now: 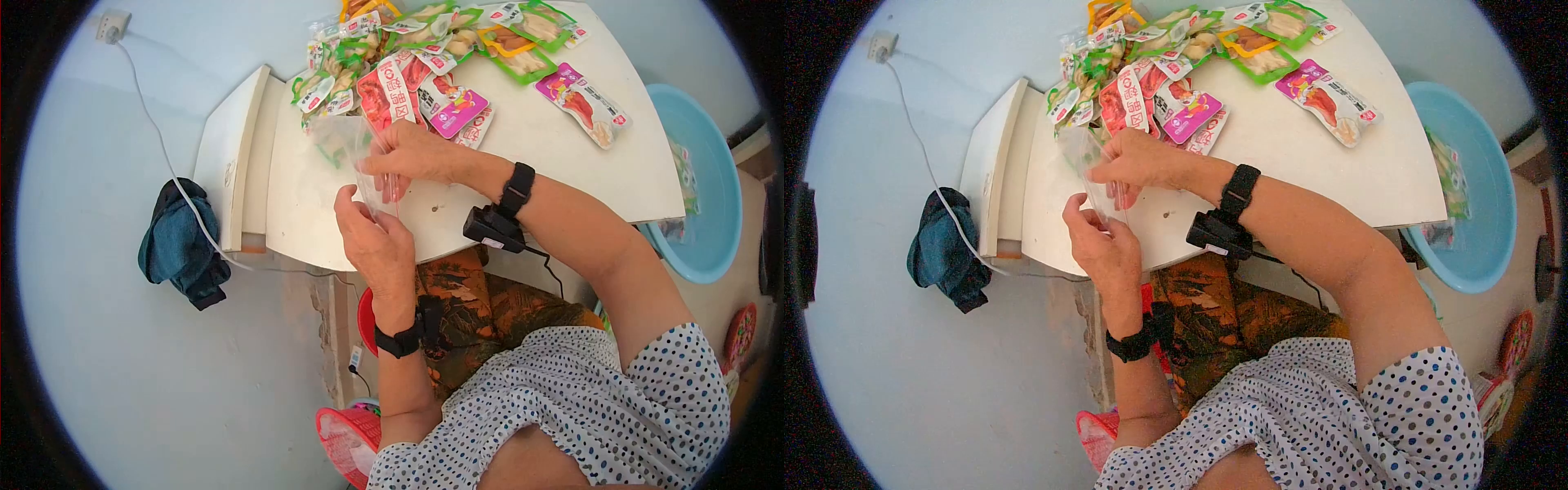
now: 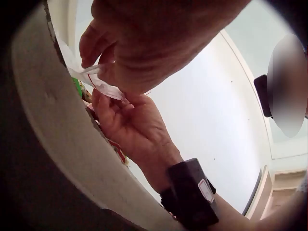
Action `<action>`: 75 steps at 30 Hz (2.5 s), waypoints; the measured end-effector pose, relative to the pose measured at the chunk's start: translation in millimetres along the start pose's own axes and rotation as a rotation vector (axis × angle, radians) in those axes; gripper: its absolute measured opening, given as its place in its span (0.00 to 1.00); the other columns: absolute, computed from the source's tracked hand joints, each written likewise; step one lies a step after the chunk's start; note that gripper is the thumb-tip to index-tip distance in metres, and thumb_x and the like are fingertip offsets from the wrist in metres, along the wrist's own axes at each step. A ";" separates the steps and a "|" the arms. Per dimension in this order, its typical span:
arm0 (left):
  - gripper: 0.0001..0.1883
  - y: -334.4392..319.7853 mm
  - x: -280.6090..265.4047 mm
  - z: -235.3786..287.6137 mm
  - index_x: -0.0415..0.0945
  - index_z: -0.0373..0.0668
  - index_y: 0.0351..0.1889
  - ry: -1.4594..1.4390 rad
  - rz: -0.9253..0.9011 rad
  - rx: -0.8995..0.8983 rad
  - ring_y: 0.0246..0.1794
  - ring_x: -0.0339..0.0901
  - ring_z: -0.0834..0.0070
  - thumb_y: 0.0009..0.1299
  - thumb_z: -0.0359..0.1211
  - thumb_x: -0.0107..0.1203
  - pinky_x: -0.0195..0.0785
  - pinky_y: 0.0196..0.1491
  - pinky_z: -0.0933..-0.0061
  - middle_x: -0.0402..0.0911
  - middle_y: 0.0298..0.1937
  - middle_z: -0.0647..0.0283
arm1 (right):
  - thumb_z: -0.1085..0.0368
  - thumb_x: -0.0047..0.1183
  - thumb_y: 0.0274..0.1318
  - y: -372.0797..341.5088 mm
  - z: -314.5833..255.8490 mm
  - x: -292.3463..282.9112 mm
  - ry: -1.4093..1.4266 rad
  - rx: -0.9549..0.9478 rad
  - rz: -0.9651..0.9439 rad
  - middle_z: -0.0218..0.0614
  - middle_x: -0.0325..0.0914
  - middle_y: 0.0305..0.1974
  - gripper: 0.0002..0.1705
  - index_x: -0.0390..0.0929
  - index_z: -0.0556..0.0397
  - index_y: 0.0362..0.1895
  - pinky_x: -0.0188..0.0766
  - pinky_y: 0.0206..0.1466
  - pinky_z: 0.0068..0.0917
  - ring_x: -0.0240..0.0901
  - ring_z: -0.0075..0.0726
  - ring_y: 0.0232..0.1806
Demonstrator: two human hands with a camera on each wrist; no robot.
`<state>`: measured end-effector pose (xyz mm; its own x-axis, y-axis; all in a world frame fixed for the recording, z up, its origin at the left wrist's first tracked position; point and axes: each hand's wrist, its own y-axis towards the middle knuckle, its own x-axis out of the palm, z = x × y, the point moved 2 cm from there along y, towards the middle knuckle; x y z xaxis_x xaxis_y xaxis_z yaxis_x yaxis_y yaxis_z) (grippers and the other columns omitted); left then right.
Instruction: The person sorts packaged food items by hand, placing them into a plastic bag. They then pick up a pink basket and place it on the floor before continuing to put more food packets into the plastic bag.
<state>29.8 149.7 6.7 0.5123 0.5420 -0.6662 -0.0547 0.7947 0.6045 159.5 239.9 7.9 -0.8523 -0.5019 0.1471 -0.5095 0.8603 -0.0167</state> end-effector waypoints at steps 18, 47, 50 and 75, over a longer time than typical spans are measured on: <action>0.10 17.3 -49.9 21.7 0.84 0.40 0.46 0.190 0.279 0.115 0.22 0.72 0.72 0.67 0.27 0.62 0.67 0.27 0.70 0.79 0.26 0.59 | 0.62 0.63 0.53 4.1 10.8 5.4 -0.332 0.001 -0.079 0.37 0.79 0.19 0.16 0.77 0.61 0.22 0.77 0.24 0.21 0.80 0.27 0.22; 0.08 15.1 -11.4 -27.4 0.84 0.37 0.40 0.056 0.194 0.020 0.24 0.81 0.62 0.69 0.32 0.59 0.72 0.29 0.67 0.83 0.28 0.51 | 0.66 0.56 0.43 9.1 -9.5 -21.1 -0.740 -0.616 0.509 0.46 0.80 0.40 0.18 0.82 0.53 0.43 0.73 0.48 0.41 0.76 0.50 0.44; 0.08 12.4 -4.7 -30.2 0.83 0.36 0.39 -0.015 0.129 -0.031 0.21 0.79 0.65 0.69 0.31 0.58 0.70 0.28 0.69 0.82 0.26 0.50 | 0.64 0.60 0.43 10.5 -1.3 -33.8 -1.099 -0.659 0.741 0.46 0.78 0.48 0.22 0.80 0.54 0.47 0.69 0.55 0.44 0.72 0.49 0.53; 0.10 2.3 15.3 -50.6 0.82 0.38 0.35 -0.209 0.036 -0.207 0.27 0.77 0.47 0.70 0.35 0.53 0.68 0.31 0.56 0.80 0.27 0.47 | 0.78 0.54 0.52 -128.2 -57.7 -18.2 -1.046 -0.591 0.474 0.50 0.77 0.55 0.21 0.84 0.45 0.50 0.74 0.55 0.36 0.76 0.54 0.53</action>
<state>-5.8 173.6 -24.3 0.6713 0.5199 -0.5282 -0.2386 0.8263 0.5101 247.1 143.9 64.5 -0.7580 0.2613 -0.5976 -0.2334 0.7468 0.6227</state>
